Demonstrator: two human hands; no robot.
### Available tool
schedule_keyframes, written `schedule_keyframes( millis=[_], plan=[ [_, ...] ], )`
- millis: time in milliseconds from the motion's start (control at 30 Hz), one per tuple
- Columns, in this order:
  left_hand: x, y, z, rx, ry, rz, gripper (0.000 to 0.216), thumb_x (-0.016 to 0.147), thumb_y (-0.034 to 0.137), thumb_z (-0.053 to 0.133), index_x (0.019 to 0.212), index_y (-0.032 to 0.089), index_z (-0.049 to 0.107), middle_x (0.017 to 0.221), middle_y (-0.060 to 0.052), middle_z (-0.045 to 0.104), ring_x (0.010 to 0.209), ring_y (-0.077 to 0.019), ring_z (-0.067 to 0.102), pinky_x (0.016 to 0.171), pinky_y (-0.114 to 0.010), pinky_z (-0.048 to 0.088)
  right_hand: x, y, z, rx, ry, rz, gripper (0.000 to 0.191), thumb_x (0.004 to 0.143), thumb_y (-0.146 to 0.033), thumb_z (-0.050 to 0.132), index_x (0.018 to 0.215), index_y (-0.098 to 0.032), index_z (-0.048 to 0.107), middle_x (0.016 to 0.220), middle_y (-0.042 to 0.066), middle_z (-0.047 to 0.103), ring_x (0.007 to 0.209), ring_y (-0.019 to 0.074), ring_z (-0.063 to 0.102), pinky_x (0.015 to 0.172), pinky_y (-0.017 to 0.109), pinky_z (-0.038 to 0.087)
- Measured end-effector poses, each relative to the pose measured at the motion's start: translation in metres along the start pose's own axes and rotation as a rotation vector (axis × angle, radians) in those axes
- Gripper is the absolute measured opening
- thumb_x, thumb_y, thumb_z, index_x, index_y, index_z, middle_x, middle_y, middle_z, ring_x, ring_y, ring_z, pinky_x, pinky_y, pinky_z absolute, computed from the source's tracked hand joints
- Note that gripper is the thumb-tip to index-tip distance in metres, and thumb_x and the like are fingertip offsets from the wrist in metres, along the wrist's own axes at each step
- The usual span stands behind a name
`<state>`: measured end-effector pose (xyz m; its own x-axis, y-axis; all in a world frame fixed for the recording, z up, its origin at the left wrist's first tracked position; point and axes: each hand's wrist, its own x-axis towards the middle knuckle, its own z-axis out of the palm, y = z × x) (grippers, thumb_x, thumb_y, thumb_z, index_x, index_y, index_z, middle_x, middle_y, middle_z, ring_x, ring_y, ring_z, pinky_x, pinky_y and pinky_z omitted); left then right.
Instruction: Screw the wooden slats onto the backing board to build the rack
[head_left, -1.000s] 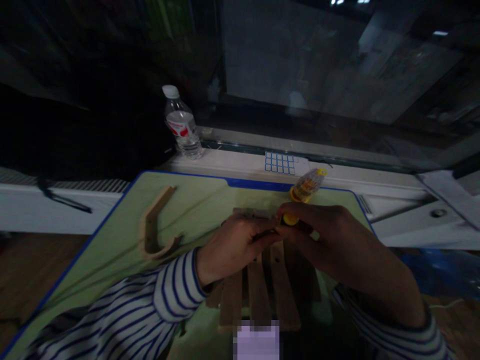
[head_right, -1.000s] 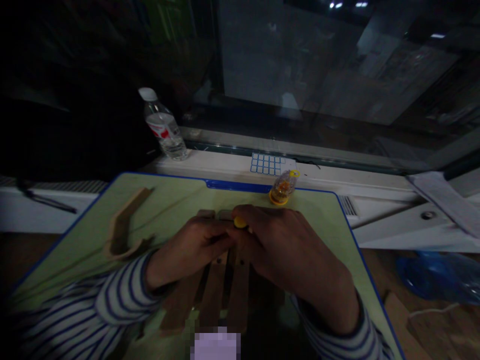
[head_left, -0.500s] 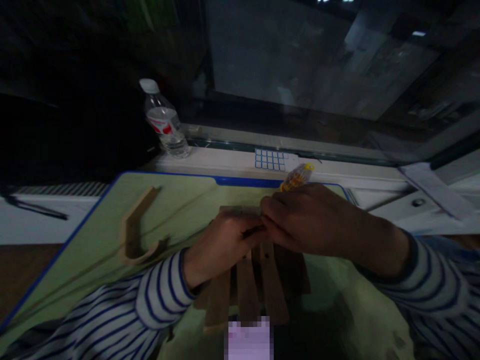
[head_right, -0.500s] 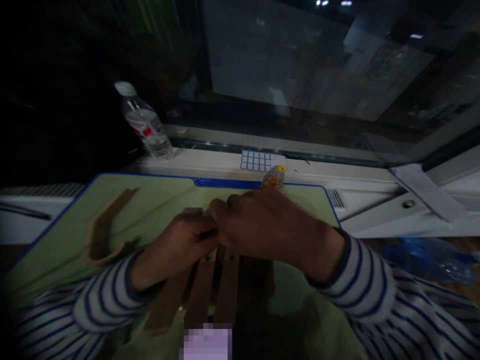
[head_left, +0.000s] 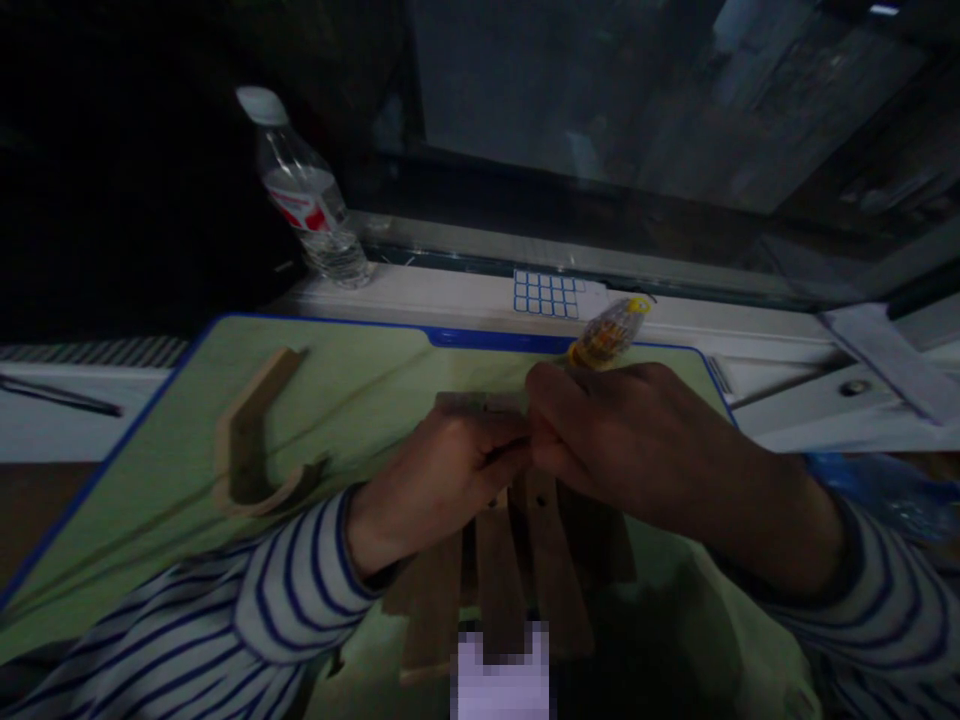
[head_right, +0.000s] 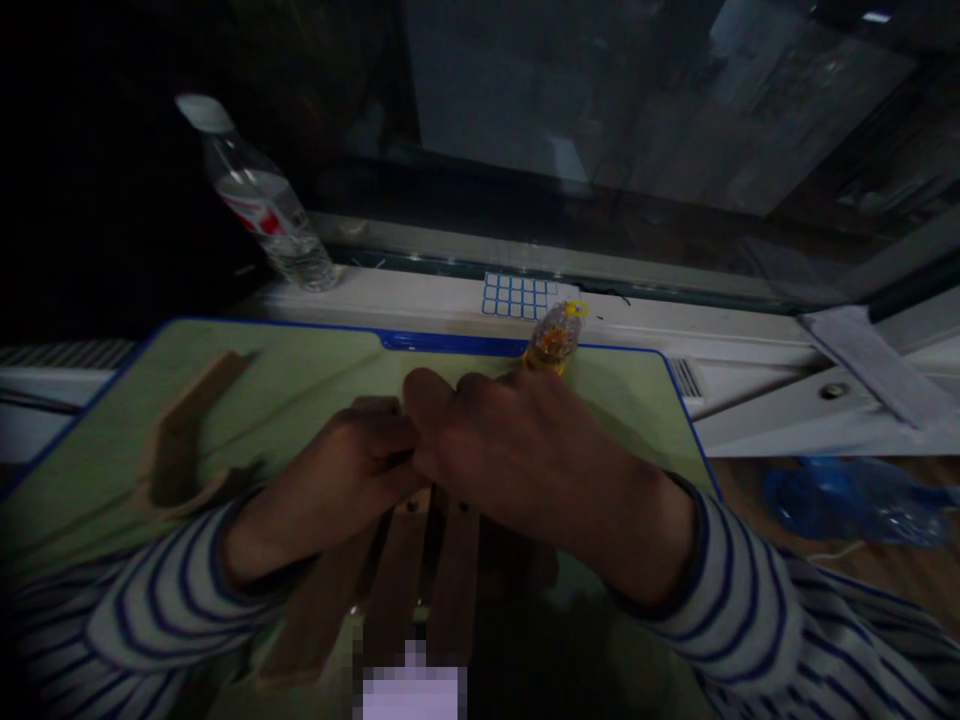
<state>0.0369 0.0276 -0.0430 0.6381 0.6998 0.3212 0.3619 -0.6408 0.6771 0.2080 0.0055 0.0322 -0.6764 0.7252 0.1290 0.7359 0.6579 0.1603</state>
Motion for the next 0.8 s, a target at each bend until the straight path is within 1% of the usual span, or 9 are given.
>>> schedule_keyframes(
  millis=[100,233,367,433,533,600,700,800],
  plan=[
    [0.000,0.001,0.000,0.018,0.016,0.011,0.019,0.084,0.011,0.058,0.068,0.017,0.065,0.060,0.004,0.061,0.058,-0.0089,0.057,0.056,-0.021,0.039,-0.003,-0.004,0.001,-0.087,0.053,0.029,0.006,0.087,-0.019,0.046,0.083,-0.017,0.050,0.056,-0.001,0.054,0.047,0.0137,0.052,0.041,0.028,0.020],
    [0.001,0.003,0.001,0.009,0.021,0.023,0.023,0.085,0.011,0.058,0.064,0.017,0.062,0.054,0.005,0.055,0.053,-0.0075,0.052,0.054,-0.021,0.036,-0.005,-0.010,0.002,-0.144,0.080,0.069,0.008,0.087,-0.017,0.045,0.083,-0.015,0.051,0.052,-0.002,0.053,0.043,0.0129,0.050,0.039,0.027,0.017],
    [0.001,0.004,0.000,-0.032,-0.012,0.003,0.022,0.086,0.010,0.058,0.065,0.018,0.062,0.053,0.006,0.056,0.051,-0.0074,0.050,0.055,-0.021,0.036,-0.007,-0.015,0.002,-0.153,0.098,0.121,0.008,0.087,-0.017,0.045,0.086,-0.013,0.052,0.053,-0.001,0.056,0.040,0.0124,0.050,0.038,0.026,0.018],
    [0.000,0.004,0.000,-0.043,-0.036,-0.009,0.023,0.086,0.011,0.057,0.065,0.018,0.062,0.053,0.006,0.057,0.051,-0.0076,0.051,0.056,-0.021,0.037,-0.008,-0.018,0.003,-0.163,0.087,0.157,0.008,0.087,-0.018,0.046,0.088,-0.013,0.052,0.053,-0.001,0.056,0.039,0.0120,0.049,0.038,0.026,0.017],
    [-0.001,0.002,0.001,-0.022,-0.039,-0.024,0.023,0.087,0.014,0.057,0.066,0.019,0.063,0.054,0.005,0.059,0.053,-0.0088,0.052,0.058,-0.022,0.038,-0.009,-0.021,0.004,-0.170,0.064,0.220,0.010,0.088,-0.021,0.045,0.088,-0.015,0.052,0.053,-0.001,0.056,0.040,0.0122,0.049,0.039,0.027,0.016],
    [-0.002,0.002,0.003,0.015,-0.018,-0.029,0.019,0.086,0.017,0.059,0.069,0.019,0.066,0.055,0.005,0.059,0.056,-0.0102,0.054,0.059,-0.023,0.039,-0.009,-0.022,0.005,-0.178,0.060,0.231,0.010,0.089,-0.022,0.045,0.087,-0.015,0.052,0.054,0.000,0.058,0.041,0.0123,0.050,0.039,0.027,0.016],
    [-0.002,0.006,0.005,0.075,0.031,-0.049,0.010,0.083,0.021,0.062,0.075,0.019,0.069,0.056,0.003,0.061,0.057,-0.0117,0.056,0.056,-0.023,0.039,-0.009,-0.022,0.003,-0.208,0.069,0.204,0.008,0.088,-0.019,0.047,0.086,-0.014,0.052,0.055,0.000,0.057,0.042,0.0127,0.051,0.039,0.027,0.016],
    [-0.002,0.008,0.006,0.155,0.083,-0.051,0.013,0.083,0.024,0.063,0.073,0.016,0.068,0.060,0.002,0.063,0.056,-0.0122,0.056,0.055,-0.024,0.038,-0.009,-0.023,0.001,-0.247,0.078,0.176,0.011,0.089,-0.021,0.045,0.088,-0.012,0.052,0.056,0.001,0.057,0.042,0.0139,0.052,0.039,0.027,0.015]
  ],
)
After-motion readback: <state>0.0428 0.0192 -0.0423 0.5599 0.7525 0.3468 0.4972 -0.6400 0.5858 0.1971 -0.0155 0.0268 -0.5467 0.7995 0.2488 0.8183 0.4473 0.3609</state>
